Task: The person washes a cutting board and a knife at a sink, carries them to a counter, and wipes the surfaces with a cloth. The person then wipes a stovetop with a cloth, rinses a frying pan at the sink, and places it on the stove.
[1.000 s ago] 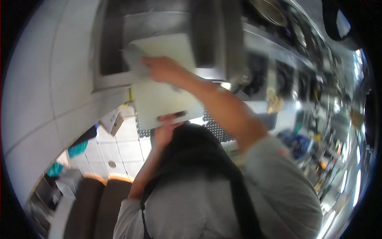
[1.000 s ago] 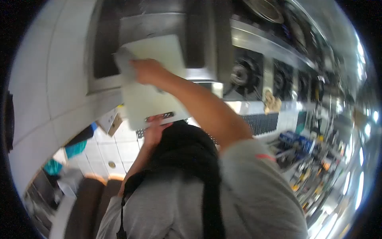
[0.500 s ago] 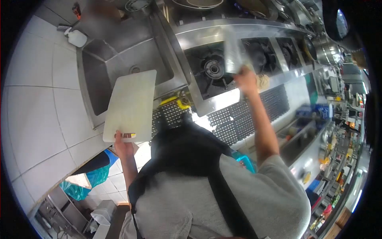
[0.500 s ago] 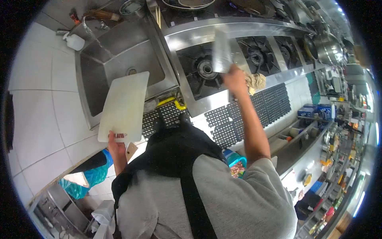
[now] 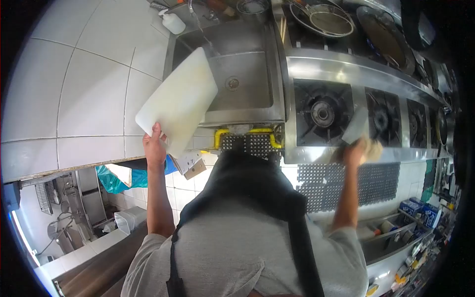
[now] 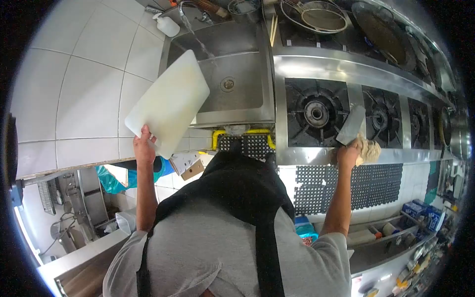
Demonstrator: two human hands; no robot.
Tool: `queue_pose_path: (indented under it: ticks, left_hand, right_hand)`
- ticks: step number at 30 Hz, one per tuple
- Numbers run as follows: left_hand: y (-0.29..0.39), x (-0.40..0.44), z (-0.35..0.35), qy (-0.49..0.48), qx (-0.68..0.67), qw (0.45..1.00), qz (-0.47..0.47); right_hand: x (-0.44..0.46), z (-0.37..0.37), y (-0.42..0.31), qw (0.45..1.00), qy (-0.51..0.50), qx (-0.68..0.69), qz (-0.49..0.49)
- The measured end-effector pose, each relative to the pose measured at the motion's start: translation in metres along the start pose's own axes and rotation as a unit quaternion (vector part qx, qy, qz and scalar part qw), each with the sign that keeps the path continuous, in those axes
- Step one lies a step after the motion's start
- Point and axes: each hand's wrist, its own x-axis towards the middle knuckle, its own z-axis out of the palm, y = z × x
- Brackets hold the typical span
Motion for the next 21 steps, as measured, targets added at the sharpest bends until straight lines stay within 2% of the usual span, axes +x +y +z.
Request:
queue_pose_path:
  ticks: [1, 3, 4, 5, 7, 9, 11, 13, 15, 17, 18, 19, 21]
  left_hand:
    - [0.003, 0.002, 0.001, 0.003, -0.002, 1.000, 0.002]
    - [0.006, 0.007, 0.002, -0.006, 0.032, 0.998, 0.044]
    - [0.007, 0.011, 0.004, -0.003, 0.029, 0.999, 0.042]
    - [0.008, 0.016, 0.004, -0.003, 0.041, 0.997, 0.061]
    - [0.012, 0.027, 0.000, 0.000, 0.051, 0.996, 0.074]
    - [0.021, 0.041, -0.005, -0.039, 0.104, 0.990, 0.090]
    - [0.043, 0.053, 0.001, -0.055, 0.117, 0.986, 0.107]
    - [0.065, 0.072, 0.002, -0.075, 0.130, 0.981, 0.123]
    - [0.081, 0.096, -0.004, -0.117, 0.208, 0.958, 0.156]
    - [0.094, 0.127, -0.003, -0.167, 0.239, 0.934, 0.204]
    - [0.101, 0.141, 0.006, -0.197, 0.206, 0.933, 0.222]
    - [0.105, 0.155, 0.014, -0.224, 0.173, 0.929, 0.239]
    - [0.098, 0.188, 0.020, -0.246, 0.141, 0.923, 0.261]
  right_hand:
    - [0.001, -0.009, -0.006, 1.000, 0.001, 0.002, -0.004]
    - [0.006, -0.028, -0.018, 0.994, -0.088, -0.064, -0.016]
    - [0.012, -0.035, -0.028, 0.997, -0.052, -0.043, 0.029]
    - [0.019, -0.044, -0.038, 0.997, -0.052, -0.047, 0.024]
    - [0.034, -0.068, -0.066, 0.986, -0.095, -0.121, 0.062]
    - [0.053, -0.090, -0.103, 0.994, -0.051, -0.094, 0.011]
    - [0.072, -0.105, -0.144, 0.994, 0.004, -0.041, -0.100]
    - [0.083, -0.130, -0.217, 0.993, -0.005, -0.041, -0.113]
    - [0.090, -0.146, -0.299, 0.991, -0.015, -0.042, -0.124]
    - [0.096, -0.149, -0.375, 0.983, -0.095, 0.070, -0.139]
    - [0.101, -0.146, -0.408, 0.974, -0.117, 0.079, -0.175]
    - [0.107, -0.134, -0.436, 0.975, -0.118, 0.073, -0.171]
    - [0.129, -0.106, -0.483, 0.921, -0.243, 0.217, -0.214]
